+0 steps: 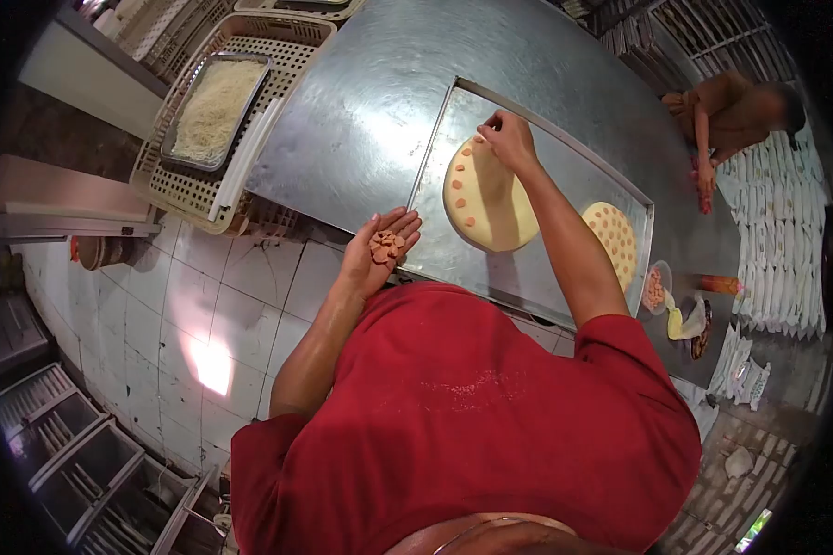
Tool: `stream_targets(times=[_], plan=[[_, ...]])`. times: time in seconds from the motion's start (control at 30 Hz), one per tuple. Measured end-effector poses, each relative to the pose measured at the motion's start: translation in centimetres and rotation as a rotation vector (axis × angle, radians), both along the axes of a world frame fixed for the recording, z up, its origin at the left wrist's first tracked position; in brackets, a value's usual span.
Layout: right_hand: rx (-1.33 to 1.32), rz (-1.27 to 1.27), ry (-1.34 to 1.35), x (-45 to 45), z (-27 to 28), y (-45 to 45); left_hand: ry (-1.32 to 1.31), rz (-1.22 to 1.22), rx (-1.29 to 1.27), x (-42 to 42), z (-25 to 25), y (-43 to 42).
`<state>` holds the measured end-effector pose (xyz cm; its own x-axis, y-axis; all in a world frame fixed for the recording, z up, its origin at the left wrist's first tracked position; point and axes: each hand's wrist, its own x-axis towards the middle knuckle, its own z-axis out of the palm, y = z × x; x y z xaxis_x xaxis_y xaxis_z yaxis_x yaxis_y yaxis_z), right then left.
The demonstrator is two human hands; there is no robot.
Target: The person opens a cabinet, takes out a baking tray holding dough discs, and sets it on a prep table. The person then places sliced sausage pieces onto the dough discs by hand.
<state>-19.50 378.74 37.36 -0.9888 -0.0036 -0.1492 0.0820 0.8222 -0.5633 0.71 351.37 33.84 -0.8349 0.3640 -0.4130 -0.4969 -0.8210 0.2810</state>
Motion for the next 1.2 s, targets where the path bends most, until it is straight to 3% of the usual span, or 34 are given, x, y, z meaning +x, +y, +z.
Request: stream_targets(times=[0.1,0.17,0.23,0.4,0.5,0.67,0.77,0.9,1.03,1.2], plan=[[-0.125,0.258,0.201,4.2,2.9,-3.2,-0.045,0.055,0.078,-0.4,0.3,0.1],[-0.382,0.506,0.208,9.0,3.0,-5.7,-0.013,0.047,0.089,-0.8,0.0,0.0],[-0.365,0.709,0.198,12.6,3.6,-7.1,0.088,0.013,0.149,-1.3,-0.4,0.3],[-0.369,0.603,0.251,15.4,3.2,-8.4,0.05,-0.045,0.048,-1.9,-0.3,1.2],[-0.201,0.596,0.214,15.7,3.0,-7.7,0.07,-0.07,0.062,-1.9,-1.1,1.9],[-0.303,0.476,0.119,16.7,3.4,-5.4,0.067,-0.095,0.096,-1.5,0.6,2.6],[-0.509,-0.051,0.1,17.0,2.2,-0.9,0.024,-0.056,0.074,-1.4,1.6,2.3],[-0.396,-0.121,-0.014,18.4,0.6,2.7,0.013,-0.051,0.075,-0.8,0.5,2.0],[-0.191,-0.066,0.091,19.2,-0.3,2.4,0.036,-0.069,0.072,-0.9,0.5,2.6],[-0.117,-0.046,0.093,19.8,-0.5,2.2,0.02,-0.088,0.072,-0.6,1.5,3.1]])
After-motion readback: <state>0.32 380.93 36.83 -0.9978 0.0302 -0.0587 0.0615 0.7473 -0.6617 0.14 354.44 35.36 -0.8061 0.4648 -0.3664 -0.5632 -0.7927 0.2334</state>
